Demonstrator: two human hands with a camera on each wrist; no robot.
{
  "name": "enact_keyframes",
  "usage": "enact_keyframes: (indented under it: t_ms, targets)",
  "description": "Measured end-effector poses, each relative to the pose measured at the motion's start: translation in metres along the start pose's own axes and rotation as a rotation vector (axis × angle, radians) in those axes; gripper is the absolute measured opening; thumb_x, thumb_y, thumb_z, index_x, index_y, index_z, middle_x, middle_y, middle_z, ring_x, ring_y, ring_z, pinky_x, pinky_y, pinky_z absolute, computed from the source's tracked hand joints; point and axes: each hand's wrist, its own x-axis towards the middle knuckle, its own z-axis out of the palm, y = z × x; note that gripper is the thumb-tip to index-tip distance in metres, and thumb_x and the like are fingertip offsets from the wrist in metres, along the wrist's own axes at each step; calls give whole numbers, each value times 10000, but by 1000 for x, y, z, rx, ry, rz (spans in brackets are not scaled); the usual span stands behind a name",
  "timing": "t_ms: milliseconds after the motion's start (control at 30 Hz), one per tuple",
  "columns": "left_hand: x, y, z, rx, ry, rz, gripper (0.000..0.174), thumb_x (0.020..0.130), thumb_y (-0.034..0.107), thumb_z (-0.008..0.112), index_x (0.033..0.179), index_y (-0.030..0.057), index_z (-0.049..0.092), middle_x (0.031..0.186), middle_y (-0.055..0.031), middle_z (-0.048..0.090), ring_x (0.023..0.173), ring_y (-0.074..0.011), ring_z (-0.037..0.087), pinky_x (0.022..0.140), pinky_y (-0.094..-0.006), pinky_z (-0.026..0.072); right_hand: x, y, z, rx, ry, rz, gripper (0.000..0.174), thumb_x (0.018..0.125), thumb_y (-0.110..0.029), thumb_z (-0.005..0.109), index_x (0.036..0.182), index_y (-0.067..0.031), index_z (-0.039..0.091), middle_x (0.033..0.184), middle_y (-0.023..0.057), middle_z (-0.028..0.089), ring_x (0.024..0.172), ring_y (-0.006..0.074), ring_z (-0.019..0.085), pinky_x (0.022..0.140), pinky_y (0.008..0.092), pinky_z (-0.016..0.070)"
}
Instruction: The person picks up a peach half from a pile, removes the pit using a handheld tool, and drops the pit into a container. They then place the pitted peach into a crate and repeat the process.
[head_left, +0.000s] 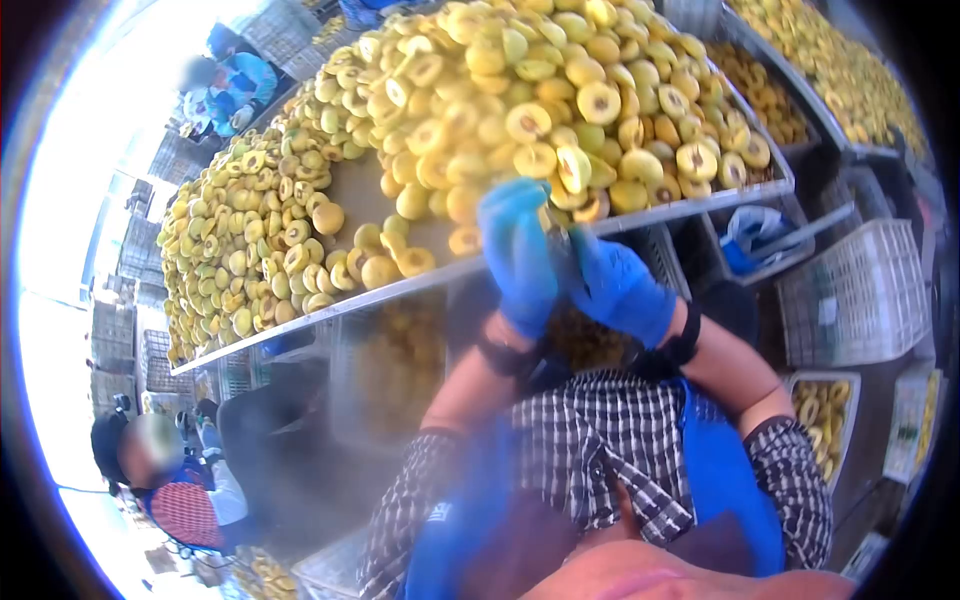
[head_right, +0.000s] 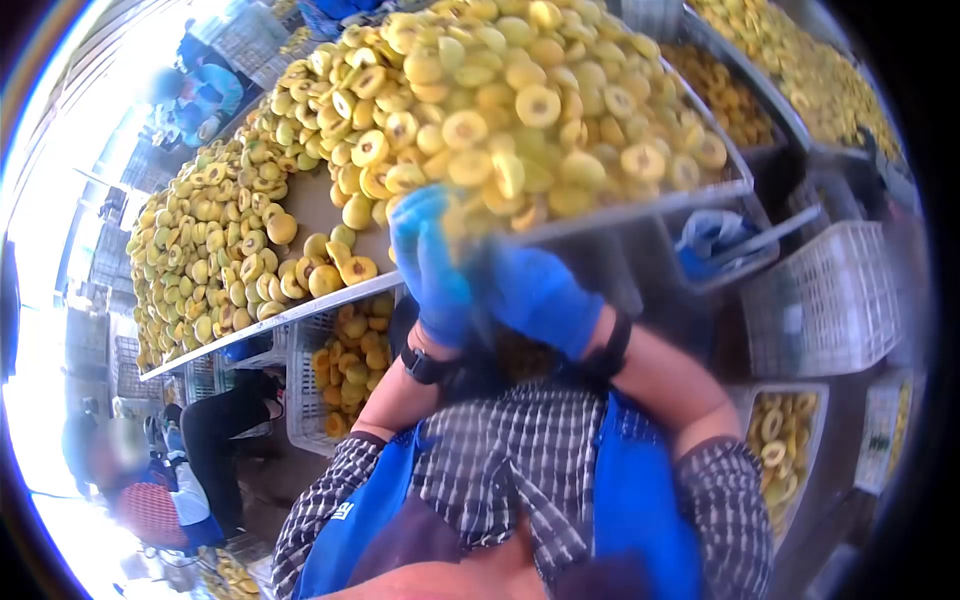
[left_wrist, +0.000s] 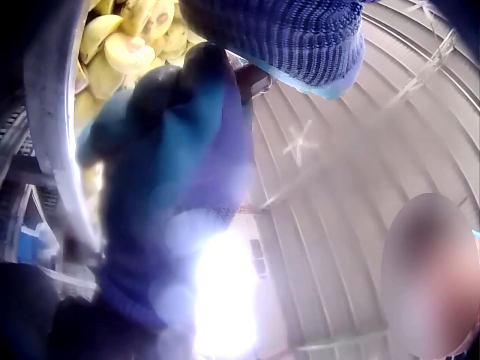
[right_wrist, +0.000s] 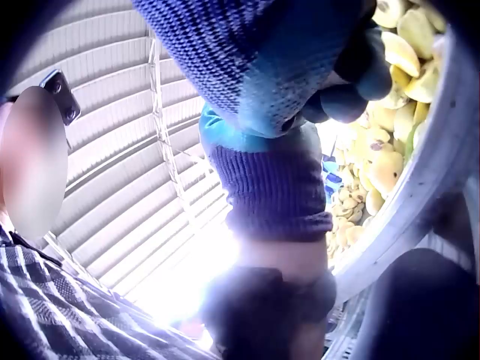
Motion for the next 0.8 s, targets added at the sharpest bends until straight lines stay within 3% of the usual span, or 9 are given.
enact_keyframes:
  t_ms: [100,133,233,300,433,533,633,700,800]
  targets:
    - [-8,-6,1,-55,-10,-102,192,941,24,472,1070,-22,607,1128,-172,591,1068,-289,556,968,-379,449,12,2,-20,107,-208,116,538,858,-118,637,1296,125,442,879,255,640,766,408,637,686,446,526]
    - [-12,-16,1,168,-79,28,185,939,27,474,1057,-23,609,1117,-169,589,1053,-281,556,963,-376,449,13,5,-23,97,-254,119,542,857,-120,638,1296,129,441,877,255,641,754,404,638,679,439,528]
    - [-16,-17,5,243,-91,-13,185,941,53,481,1045,-25,612,1087,-160,593,1049,-270,554,959,-368,446,9,10,-15,149,-235,113,570,858,-120,636,1324,133,428,888,260,639,772,397,644,682,432,531]
    - [-16,-21,4,12,-20,-141,183,978,81,495,1046,-30,625,1096,-127,603,1027,-230,575,954,-340,457,3,-4,-5,263,-57,115,227,924,-115,531,1124,-19,577,918,170,609,793,323,644,677,394,530]
    - [-20,-31,1,-128,-28,-198,199,1001,130,523,1026,-29,640,1100,-96,608,1031,-203,581,958,-323,459,6,-3,-19,291,-102,56,194,934,-90,532,1101,-8,588,956,176,620,858,358,638,788,413,519]
    - [-13,-37,-12,-174,-286,-357,210,1000,147,518,1037,-13,648,1122,-96,613,1048,-212,580,965,-335,452,10,23,-20,588,-198,127,324,916,-169,617,1179,8,551,924,219,641,837,383,651,738,434,513]
    - [-11,-37,-1,289,-227,-45,147,893,47,639,1026,-15,630,1113,-154,603,1005,-287,591,895,-379,495,13,31,-18,559,-215,255,326,928,-239,654,1137,-12,549,907,244,652,836,418,649,701,462,506]
    - [-11,-36,15,323,-68,190,199,865,30,685,1052,-14,633,1127,-164,603,1021,-294,601,891,-384,510,1,42,-5,319,-109,238,325,940,-243,645,1143,-7,552,902,244,654,836,427,645,698,466,503]
    - [-22,-47,15,218,-32,104,237,840,28,720,1059,-19,642,1136,-180,609,1044,-304,614,882,-387,526,-7,42,3,308,-79,225,289,959,-226,627,1136,-6,563,823,216,654,771,410,645,653,464,494]
